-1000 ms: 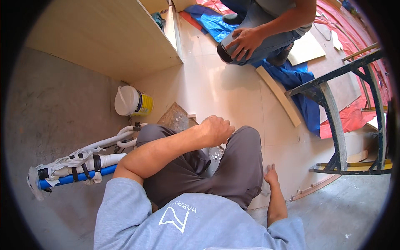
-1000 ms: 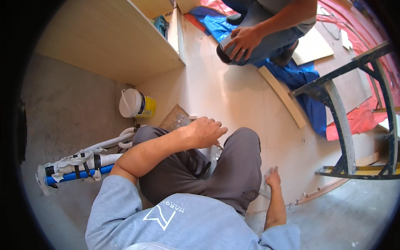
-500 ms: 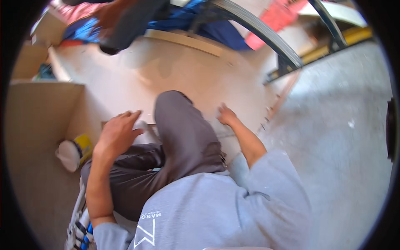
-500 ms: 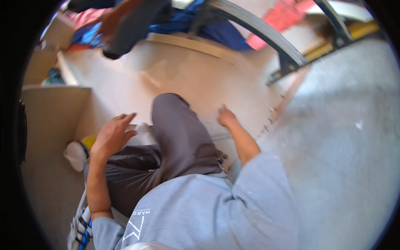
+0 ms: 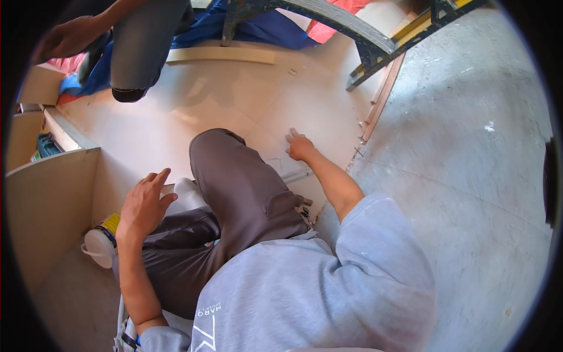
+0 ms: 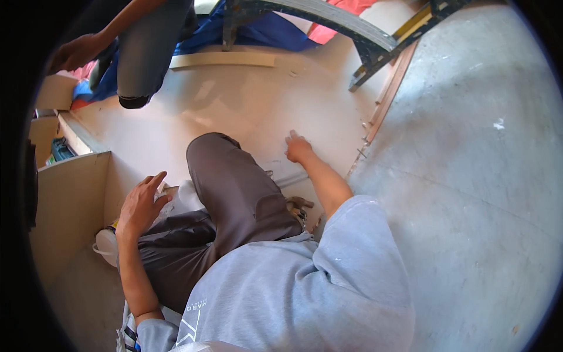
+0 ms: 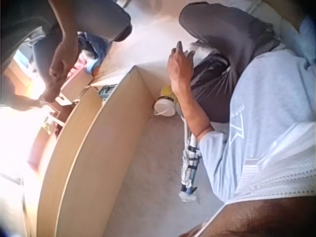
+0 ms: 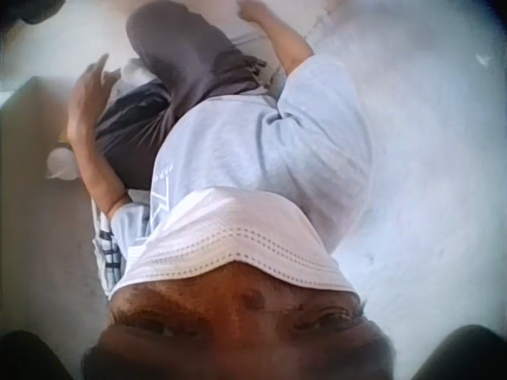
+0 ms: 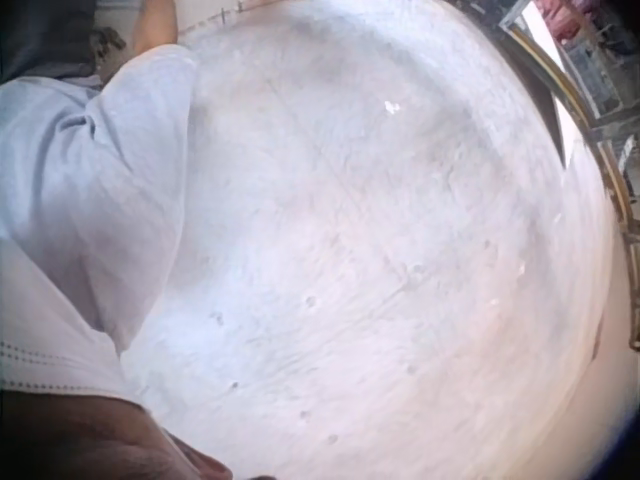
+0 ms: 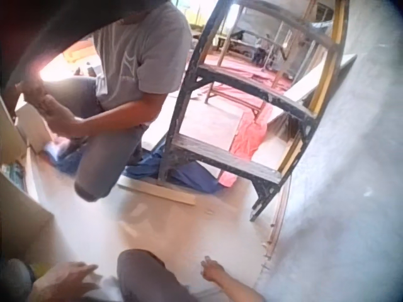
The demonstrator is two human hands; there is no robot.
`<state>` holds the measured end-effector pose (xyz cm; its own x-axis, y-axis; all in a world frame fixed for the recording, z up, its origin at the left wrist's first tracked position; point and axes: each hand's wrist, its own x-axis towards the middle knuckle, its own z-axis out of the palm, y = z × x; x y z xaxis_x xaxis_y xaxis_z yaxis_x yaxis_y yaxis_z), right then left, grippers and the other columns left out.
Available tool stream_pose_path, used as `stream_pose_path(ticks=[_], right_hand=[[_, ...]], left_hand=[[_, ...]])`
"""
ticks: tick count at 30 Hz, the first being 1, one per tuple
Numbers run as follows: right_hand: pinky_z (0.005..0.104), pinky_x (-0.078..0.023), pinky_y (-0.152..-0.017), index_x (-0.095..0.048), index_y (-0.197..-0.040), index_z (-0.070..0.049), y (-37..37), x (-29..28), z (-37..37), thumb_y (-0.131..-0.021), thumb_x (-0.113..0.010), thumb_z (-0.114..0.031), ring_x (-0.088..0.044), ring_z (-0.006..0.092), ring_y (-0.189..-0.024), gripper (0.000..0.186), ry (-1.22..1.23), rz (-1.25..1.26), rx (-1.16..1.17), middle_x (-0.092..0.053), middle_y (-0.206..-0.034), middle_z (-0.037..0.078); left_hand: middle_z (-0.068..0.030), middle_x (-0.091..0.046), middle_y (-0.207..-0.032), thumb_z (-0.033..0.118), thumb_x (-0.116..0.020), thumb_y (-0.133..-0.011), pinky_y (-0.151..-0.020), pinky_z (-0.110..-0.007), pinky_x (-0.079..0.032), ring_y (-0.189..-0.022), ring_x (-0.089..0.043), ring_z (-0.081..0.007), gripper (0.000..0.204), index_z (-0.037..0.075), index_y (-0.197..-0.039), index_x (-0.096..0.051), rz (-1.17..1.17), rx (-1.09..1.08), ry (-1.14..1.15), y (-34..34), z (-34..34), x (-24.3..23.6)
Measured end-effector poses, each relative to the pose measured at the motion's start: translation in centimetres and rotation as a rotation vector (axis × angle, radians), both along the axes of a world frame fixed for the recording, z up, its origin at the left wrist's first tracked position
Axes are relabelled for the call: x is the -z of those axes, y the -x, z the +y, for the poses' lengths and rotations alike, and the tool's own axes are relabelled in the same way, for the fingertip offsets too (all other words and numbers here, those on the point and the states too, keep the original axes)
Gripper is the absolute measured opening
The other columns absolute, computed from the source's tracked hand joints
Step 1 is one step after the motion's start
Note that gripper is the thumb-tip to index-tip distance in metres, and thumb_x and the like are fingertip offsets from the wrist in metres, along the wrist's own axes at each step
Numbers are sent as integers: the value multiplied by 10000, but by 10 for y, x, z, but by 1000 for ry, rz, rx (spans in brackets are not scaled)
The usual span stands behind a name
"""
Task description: The person marks and measures a piece of wood on a floor under a cabinet using a square and a pencil, while another person helps hold the material.
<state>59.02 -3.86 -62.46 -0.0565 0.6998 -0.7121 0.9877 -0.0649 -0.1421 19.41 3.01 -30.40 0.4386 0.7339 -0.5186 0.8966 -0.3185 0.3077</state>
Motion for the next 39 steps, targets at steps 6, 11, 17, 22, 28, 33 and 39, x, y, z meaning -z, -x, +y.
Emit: stream_pose_path(ticks=[6, 11, 17, 22, 28, 33, 39], right_hand=[[431, -403, -1028, -410, -1370, -67, -11, 9, -5, -868, -611, -313, -434, 402, -1251, 594, -43, 2, 13, -227, -1513, 203], [438, -389, -1036, -378, -1397, -75, -4, 3, 5, -873, -595, -343, -419, 421, -1268, 627, 28, 4, 4, -225, -1511, 224], [434, -406, -1025, -412, -1380, -84, -8, 9, -1, -841, -626, -338, -438, 408, -1258, 632, -32, 17, -71, -257, -1500, 219], [448, -425, -1003, -452, -1358, -81, -7, 9, 0, -829, -635, -334, -469, 426, -1222, 614, -49, 30, 9, -269, -1494, 226], [435, -440, -988, -492, -1329, -52, -11, 8, 0, -814, -648, -320, -500, 428, -1191, 601, -119, 66, -38, -306, -1456, 279], [424, -426, -1005, -495, -1319, -30, -16, 15, 0, -819, -640, -343, -479, 423, -1219, 607, -110, 71, -50, -317, -1444, 292], [409, -404, -1027, -521, -1295, -30, -14, 21, 3, -829, -634, -373, -483, 407, -1220, 589, -125, 99, -49, -369, -1408, 294]], left_hand=[[-165, -613, -1111, 198, -670, -830, -875, -418, -449, -1023, -573, -359, 493, 31, -1268, -516, 34, 15, 21, -12, 2, 0], [-172, -613, -1102, 212, -664, -835, -878, -427, -449, -1024, -573, -359, 492, 33, -1268, -512, 28, 4, 49, -6, 1, 1], [-167, -606, -1116, 246, -626, -864, -890, -435, -453, -1045, -574, -350, 473, 32, -1268, -503, 53, 13, 62, 1, 4, 6], [-187, -608, -1079, 269, -639, -862, -869, -426, -466, -1020, -587, -352, 470, 24, -1239, -502, 94, 62, 73, 4, 4, 14], [-173, -619, -1028, 304, -654, -852, -839, -419, -479, -989, -608, -340, 450, 23, -1179, -525, 79, 46, 43, 9, -1, 17], [-152, -629, -981, 309, -660, -846, -807, -411, -494, -950, -629, -329, 433, 27, -1152, -543, 65, 77, -6, 9, -1, 20], [-155, -632, -976, 306, -668, -838, -801, -407, -501, -951, -635, -325, 411, 30, -1119, -549, 50, 91, -38, 8, -7, 23]])
